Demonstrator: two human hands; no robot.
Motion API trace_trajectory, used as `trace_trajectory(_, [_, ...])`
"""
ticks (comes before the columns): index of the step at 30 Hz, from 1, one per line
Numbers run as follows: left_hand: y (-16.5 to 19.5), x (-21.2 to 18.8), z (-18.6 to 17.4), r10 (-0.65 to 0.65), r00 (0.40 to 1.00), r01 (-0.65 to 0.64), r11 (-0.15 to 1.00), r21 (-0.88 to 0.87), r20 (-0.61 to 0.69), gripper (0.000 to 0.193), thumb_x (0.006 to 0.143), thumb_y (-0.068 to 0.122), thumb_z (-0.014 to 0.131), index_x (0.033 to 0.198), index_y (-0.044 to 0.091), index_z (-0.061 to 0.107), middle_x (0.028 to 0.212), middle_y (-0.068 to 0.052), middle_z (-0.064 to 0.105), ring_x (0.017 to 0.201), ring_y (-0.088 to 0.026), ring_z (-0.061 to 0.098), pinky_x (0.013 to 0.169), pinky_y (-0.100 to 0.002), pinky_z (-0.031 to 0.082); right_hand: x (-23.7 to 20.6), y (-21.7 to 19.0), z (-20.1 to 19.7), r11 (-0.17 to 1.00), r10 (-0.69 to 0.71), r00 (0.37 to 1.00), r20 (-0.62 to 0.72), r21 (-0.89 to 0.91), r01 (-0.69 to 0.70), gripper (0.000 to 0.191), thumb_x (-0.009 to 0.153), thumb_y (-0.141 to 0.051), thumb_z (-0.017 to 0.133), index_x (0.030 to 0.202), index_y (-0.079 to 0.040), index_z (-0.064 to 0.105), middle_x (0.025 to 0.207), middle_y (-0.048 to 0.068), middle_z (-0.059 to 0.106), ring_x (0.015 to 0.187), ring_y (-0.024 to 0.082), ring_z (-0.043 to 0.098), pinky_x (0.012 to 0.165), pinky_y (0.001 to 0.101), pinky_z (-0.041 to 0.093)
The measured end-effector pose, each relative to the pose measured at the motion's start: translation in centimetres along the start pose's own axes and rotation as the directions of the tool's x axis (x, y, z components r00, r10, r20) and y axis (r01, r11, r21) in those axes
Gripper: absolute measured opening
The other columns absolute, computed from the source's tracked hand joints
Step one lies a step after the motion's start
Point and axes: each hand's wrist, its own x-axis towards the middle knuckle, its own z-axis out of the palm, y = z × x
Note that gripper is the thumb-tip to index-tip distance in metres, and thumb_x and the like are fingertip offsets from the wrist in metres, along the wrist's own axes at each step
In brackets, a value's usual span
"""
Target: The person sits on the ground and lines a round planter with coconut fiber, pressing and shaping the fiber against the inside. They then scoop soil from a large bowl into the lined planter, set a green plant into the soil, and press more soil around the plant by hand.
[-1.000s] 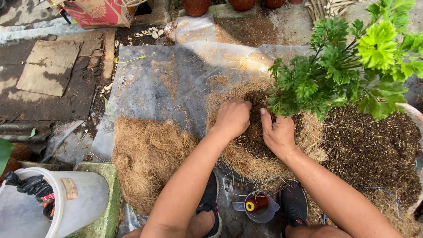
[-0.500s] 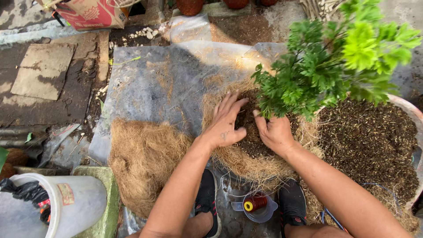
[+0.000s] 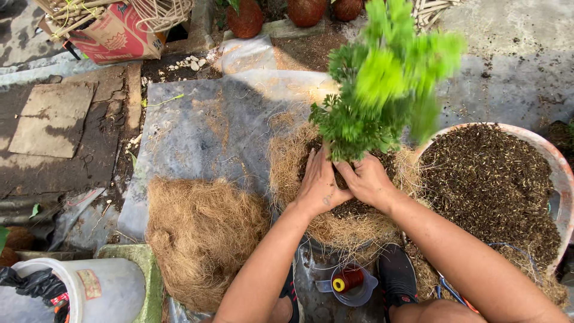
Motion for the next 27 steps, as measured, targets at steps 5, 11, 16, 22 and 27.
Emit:
trace_trajectory(5, [0.6,0.2,0.0,-0.012,1.000,0.013,1.000,0.020,-0.006,0.119,0.070,0.037,0.085,0.161,0.001,0.016,0.159,-0.027,0.038,0.151,-0.042,0.036,0.128,-0.058,0.013,0.0,-4.2,-1.7,0.995,-0.089,0.993,-0.071,0.029,0.091,0.026,0.098,-0.025,0.061,0.107,-0.004,0.074,0.098,0.022,0.076,0.090,0.038,0.072,0.082,0.0448,0.056])
trace_trajectory(11, [1.0,-0.3,0.4,-0.044,0.999,0.044,0.998,-0.035,0.009,0.106,0.081,0.033,0.075,0.161,-0.002,0.014,0.156,-0.028,0.039,0.148,-0.039,0.037,0.129,-0.055,0.007,0.4,-3.5,-1.1,0.906,0.420,0.888,0.188,-0.150,-0.396,0.034,0.106,-0.031,0.051,0.119,-0.008,0.072,0.099,0.027,0.078,0.091,0.035,0.078,0.087,0.0449,0.060])
trace_trajectory(16, [0.9,-0.5,1.1,-0.040,0.998,0.043,0.997,0.066,-0.043,0.081,0.087,0.028,0.068,0.155,0.001,0.032,0.152,-0.024,0.048,0.148,-0.036,0.043,0.130,-0.055,0.011,0.5,-2.6,-1.0,0.991,-0.085,0.996,0.029,-0.103,0.087,0.039,0.105,-0.024,0.045,0.135,-0.006,0.062,0.123,0.028,0.068,0.113,0.041,0.065,0.098,0.0483,0.051])
trace_trajectory(22, [0.2,-0.5,2.2,-0.046,0.983,0.030,0.995,-0.096,-0.177,0.048,0.093,0.018,0.065,0.137,0.005,0.052,0.133,-0.019,0.062,0.132,-0.038,0.057,0.126,-0.062,0.020,0.9,-3.7,-1.5,0.999,0.008,0.999,0.049,0.040,-0.010,0.039,0.104,-0.032,0.050,0.129,-0.006,0.063,0.121,0.025,0.071,0.112,0.041,0.067,0.095,0.0461,0.053])
trace_trajectory(27, [-0.8,-0.7,3.5,-0.064,0.969,0.052,0.997,-0.053,-0.239,0.033,0.093,0.009,0.062,0.125,0.004,0.056,0.115,-0.017,0.066,0.118,-0.037,0.062,0.126,-0.061,0.026,1.1,-4.6,-1.8,0.981,0.103,0.991,0.082,0.155,-0.115,0.041,0.099,-0.034,0.054,0.125,-0.003,0.063,0.111,0.023,0.073,0.104,0.038,0.072,0.091,0.0443,0.055])
